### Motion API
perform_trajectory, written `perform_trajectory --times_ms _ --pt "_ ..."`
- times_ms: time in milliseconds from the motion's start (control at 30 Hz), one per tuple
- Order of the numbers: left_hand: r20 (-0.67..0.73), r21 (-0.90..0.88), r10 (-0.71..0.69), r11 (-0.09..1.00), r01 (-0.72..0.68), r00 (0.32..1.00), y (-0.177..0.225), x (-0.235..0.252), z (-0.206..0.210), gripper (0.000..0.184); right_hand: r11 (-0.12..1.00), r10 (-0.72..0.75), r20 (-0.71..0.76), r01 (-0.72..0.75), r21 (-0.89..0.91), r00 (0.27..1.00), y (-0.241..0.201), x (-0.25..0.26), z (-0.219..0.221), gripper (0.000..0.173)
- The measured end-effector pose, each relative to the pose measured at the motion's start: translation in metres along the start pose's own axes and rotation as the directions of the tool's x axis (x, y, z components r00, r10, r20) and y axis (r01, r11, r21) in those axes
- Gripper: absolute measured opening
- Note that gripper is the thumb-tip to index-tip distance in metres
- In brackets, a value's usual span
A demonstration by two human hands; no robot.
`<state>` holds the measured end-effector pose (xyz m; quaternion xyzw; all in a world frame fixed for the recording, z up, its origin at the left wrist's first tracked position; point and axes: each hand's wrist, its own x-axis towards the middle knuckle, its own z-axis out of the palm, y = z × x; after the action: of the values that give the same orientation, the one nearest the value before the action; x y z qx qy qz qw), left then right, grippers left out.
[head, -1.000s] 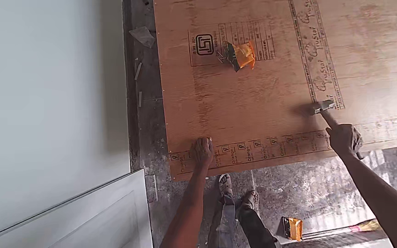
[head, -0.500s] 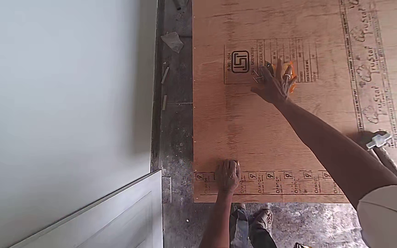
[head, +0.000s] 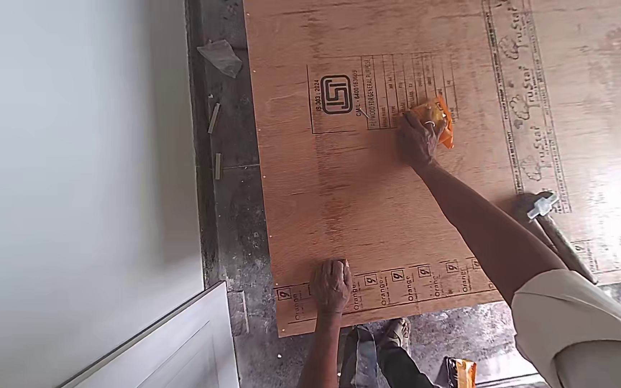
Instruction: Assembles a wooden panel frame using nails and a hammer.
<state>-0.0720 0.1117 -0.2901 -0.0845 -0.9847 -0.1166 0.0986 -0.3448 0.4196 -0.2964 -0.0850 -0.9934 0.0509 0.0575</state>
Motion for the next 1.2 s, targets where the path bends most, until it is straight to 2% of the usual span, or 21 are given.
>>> perform_trajectory --times_ms 200,400,467,533,600,633,667,700,733,800,867,900,933,1033,1100,1200 --pt "0.017 0.014 0.002 1.0 -0.002 1.0 0.001 -0.001 -0.001 0.041 0.995 0.099 0.002 -0.099 -0.027 0.995 0.118 -0.063 -0.027 0.043" --pt "0.005 0.03 0.001 1.0 -0.001 1.0 -0.001 -0.001 -0.002 0.041 0.934 0.354 0.193 -0.355 -0.03 0.915 0.25 -0.103 -0.069 0.049" --pt "0.003 0.032 0.001 0.999 -0.001 1.0 0.0 0.0 -0.001 0.04 0.916 0.395 0.218 -0.402 -0.014 0.892 0.275 -0.108 -0.073 0.048" --pt "0.005 0.027 0.004 1.0 -0.004 1.0 0.0 0.001 -0.001 0.04 0.875 0.48 0.244 -0.48 -0.062 0.843 0.276 -0.109 -0.079 0.046" --pt "-0.004 0.022 0.005 1.0 -0.005 1.0 0.001 0.002 0.0 0.039 0.768 0.638 0.21 -0.63 -0.115 0.741 0.259 -0.105 -0.092 0.041" --pt "-0.007 0.023 -0.001 1.0 0.001 1.0 0.002 0.001 0.0 0.039 0.703 0.711 0.17 -0.699 -0.134 0.683 0.253 -0.1 -0.092 0.044" --pt "-0.007 0.023 -0.01 1.0 0.01 1.0 0.002 0.0 0.0 0.038 0.669 0.743 0.13 -0.732 -0.131 0.656 0.24 -0.092 -0.091 0.048" --pt "-0.004 0.024 -0.013 1.0 0.014 1.0 0.001 0.0 -0.001 0.037 0.691 0.722 0.093 -0.713 -0.115 0.685 0.221 -0.084 -0.089 0.05" --pt "-0.002 0.025 -0.015 1.0 0.015 1.0 -0.001 0.0 -0.001 0.038 0.768 0.639 0.103 -0.638 -0.053 0.762 0.195 -0.075 -0.09 0.053" --pt "-0.001 0.022 -0.011 1.0 0.011 1.0 0.0 0.0 -0.001 0.038 0.925 0.344 0.153 -0.362 0.115 0.926 0.132 -0.049 -0.082 0.051" --pt "-0.007 0.022 -0.005 1.0 0.005 1.0 0.001 0.0 0.001 0.039 0.953 0.075 0.178 -0.124 0.278 0.981 0.064 -0.014 -0.056 0.043" --pt "-0.01 0.022 -0.004 1.0 0.004 1.0 0.001 0.0 0.002 0.039 0.935 0.001 0.191 -0.069 0.348 0.982 0.027 0.003 -0.045 0.041" --pt "-0.015 0.02 -0.002 1.0 0.003 1.0 0.0 -0.001 0.002 0.038 0.918 -0.018 0.2 -0.064 0.391 0.98 -0.008 0.018 -0.035 0.04" --pt "-0.021 0.021 -0.001 1.0 0.001 1.0 -0.002 -0.001 0.003 0.036 0.91 0.126 0.255 -0.214 0.355 0.959 -0.086 0.049 -0.023 0.039" --pt "-0.027 0.021 0.005 1.0 -0.004 1.0 -0.003 -0.002 0.002 0.036 0.908 0.165 0.275 -0.255 0.333 0.947 -0.1 0.052 -0.019 0.031" --pt "-0.022 0.015 0.004 1.0 -0.004 1.0 -0.002 -0.001 0.002 0.036 0.93 0.119 0.299 -0.212 0.3 0.947 -0.088 0.037 -0.025 0.032"
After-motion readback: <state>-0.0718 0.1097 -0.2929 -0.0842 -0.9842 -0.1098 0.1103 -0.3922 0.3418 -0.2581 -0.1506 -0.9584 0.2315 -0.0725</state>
